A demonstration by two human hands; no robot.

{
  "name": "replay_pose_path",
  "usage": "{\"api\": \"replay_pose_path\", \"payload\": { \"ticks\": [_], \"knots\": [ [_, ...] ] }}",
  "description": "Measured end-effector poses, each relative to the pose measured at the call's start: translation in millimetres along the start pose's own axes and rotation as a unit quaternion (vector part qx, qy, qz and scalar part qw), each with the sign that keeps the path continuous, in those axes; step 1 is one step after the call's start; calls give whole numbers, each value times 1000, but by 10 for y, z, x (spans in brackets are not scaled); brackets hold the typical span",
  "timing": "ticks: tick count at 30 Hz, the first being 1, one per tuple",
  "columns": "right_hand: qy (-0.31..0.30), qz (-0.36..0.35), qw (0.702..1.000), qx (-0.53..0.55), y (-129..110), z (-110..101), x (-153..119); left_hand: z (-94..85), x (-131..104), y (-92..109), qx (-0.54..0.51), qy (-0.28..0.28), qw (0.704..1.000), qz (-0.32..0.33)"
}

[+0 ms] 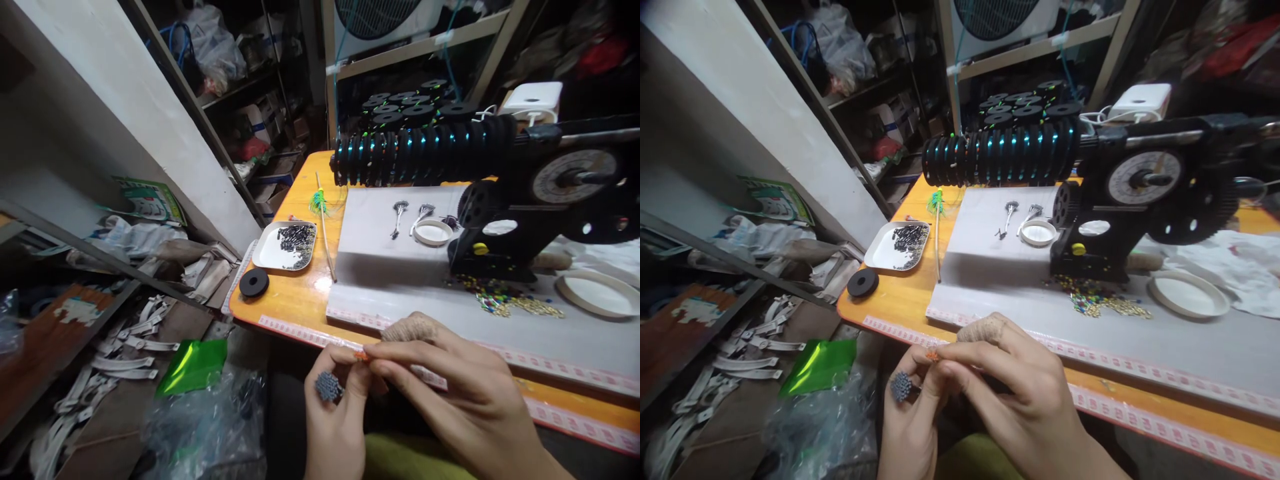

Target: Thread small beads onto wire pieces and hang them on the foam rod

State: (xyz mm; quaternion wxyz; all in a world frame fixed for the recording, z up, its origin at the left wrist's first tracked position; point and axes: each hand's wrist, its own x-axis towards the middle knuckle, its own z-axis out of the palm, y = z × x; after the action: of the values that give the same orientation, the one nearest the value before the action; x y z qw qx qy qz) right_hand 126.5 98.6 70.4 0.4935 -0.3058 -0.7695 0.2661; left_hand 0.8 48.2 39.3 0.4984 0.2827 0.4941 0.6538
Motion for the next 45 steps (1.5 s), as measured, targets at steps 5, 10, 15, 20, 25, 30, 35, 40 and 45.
{"api": "replay_pose_path", "payload": {
  "ticks": [5,10,15,20,25,30,35,40,45],
  "knots": [
    [14,7,1000,-27,-21,40,18,29,-38,-23,-11,21,1000,-10],
    [22,10,999,-27,21,62,-34,81,-74,-49,-93,50,994,-41],
    [10,5,1000,-17,85,-16,-113,-13,-38,-11,-54,46,997,11],
    [-21,8,998,-58,100,-105,-161,-137,-5,1,40,42,992,111],
    [-43,4,997,-58,50,-112,-164,-117,-18,-19,63,29,978,194],
    [-48,3,997,-54,22,-107,-149,-120,-16,-25,69,31,975,209],
    [-37,1,998,-51,-1,-117,-126,-119,-16,-29,62,29,977,203],
    [-19,-23,999,-42,-18,-81,-81,-85,-29,-48,36,23,984,175],
    [-21,-47,998,-33,-26,-23,-65,-33,-60,-79,5,24,992,125]
  ]
}}
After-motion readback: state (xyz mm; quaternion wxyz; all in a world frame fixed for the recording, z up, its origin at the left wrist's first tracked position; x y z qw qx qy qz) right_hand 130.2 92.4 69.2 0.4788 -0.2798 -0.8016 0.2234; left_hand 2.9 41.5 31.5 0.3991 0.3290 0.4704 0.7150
